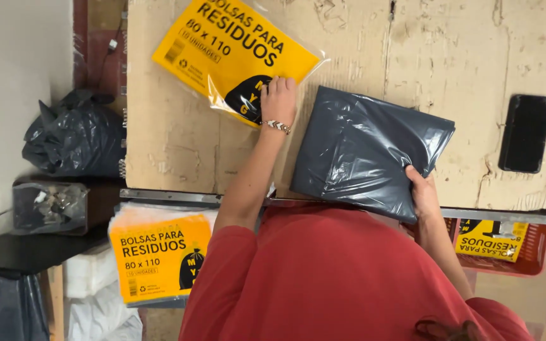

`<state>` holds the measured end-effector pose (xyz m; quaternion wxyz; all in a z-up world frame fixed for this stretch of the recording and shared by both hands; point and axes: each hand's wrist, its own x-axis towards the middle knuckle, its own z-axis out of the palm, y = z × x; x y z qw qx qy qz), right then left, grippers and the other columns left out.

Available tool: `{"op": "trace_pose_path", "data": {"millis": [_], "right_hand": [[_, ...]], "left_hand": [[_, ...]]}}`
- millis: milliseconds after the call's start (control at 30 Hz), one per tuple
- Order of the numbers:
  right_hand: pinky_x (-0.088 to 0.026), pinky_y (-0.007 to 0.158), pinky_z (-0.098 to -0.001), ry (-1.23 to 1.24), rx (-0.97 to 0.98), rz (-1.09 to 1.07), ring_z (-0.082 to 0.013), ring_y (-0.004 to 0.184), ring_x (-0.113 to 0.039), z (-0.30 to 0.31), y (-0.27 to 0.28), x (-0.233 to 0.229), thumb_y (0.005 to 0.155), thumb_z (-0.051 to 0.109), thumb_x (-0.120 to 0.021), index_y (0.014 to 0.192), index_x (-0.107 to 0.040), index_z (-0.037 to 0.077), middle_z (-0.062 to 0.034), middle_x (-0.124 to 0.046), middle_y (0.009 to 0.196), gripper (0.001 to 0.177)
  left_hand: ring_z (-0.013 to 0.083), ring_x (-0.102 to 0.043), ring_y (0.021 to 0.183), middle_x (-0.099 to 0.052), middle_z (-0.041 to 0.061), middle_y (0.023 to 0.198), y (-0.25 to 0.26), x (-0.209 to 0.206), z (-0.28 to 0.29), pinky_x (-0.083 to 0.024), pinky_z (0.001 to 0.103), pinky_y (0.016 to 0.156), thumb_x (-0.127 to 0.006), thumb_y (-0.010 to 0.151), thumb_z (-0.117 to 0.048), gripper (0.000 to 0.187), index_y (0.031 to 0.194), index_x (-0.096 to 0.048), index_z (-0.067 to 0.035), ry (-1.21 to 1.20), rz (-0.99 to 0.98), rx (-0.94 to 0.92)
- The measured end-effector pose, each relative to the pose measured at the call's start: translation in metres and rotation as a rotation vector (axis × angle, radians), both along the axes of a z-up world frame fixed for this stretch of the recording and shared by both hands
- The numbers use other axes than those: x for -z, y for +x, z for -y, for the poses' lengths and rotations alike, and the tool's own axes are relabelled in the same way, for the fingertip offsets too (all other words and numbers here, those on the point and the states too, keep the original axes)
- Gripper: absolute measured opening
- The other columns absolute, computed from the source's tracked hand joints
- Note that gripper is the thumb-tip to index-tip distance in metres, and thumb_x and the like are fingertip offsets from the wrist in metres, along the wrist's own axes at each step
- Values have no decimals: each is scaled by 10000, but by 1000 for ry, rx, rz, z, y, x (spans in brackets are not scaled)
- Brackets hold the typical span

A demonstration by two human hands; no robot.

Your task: Folding black plastic trash bags and inserting them into yellow retail packaging sleeves

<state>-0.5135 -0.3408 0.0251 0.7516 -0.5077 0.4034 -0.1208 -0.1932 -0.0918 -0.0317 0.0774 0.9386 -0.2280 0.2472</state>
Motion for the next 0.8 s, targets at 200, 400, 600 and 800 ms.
{"op": "trace_pose_path", "data": {"millis": [200, 400, 600, 800], "right_hand": [[-637, 667, -313, -29, -80, -18, -183, 799, -745, -6, 24, 0, 947, 199, -753, 1201, -685, 125, -71, -700, 930, 272], [-642, 653, -339, 11, -114, 20, -217, 776, -758, -15, 31, 4, 957, 170, -743, 1170, -697, 111, -102, -702, 891, 226], [-645, 677, -336, 12, -122, 8, -211, 793, -762, -22, 26, -2, 946, 174, -746, 1188, -693, 111, -106, -716, 913, 255], [-650, 647, -361, 32, -159, -4, -239, 783, -766, -31, 23, -9, 940, 166, -741, 1159, -714, 109, -132, -726, 913, 228]], "left_hand": [[209, -643, 736, -563, 20, 678, -13, -37, -37, -593, 361, 568, -642, 895, -83, 124, 893, -524, -119, -2, -6, -55], [290, -610, 1016, -596, 92, 1007, -17, -62, -43, -622, 534, 803, -728, 886, -296, 448, 1174, -444, -102, -70, -444, -193], [308, -651, 1116, -659, 125, 1050, -24, -49, -54, -603, 542, 925, -720, 919, -128, 354, 1164, -469, -81, -51, -591, -90], [328, -582, 1275, -702, 135, 1064, -24, -12, -57, -651, 469, 829, -680, 967, -138, 90, 984, -639, -59, -39, -659, 31]]}}
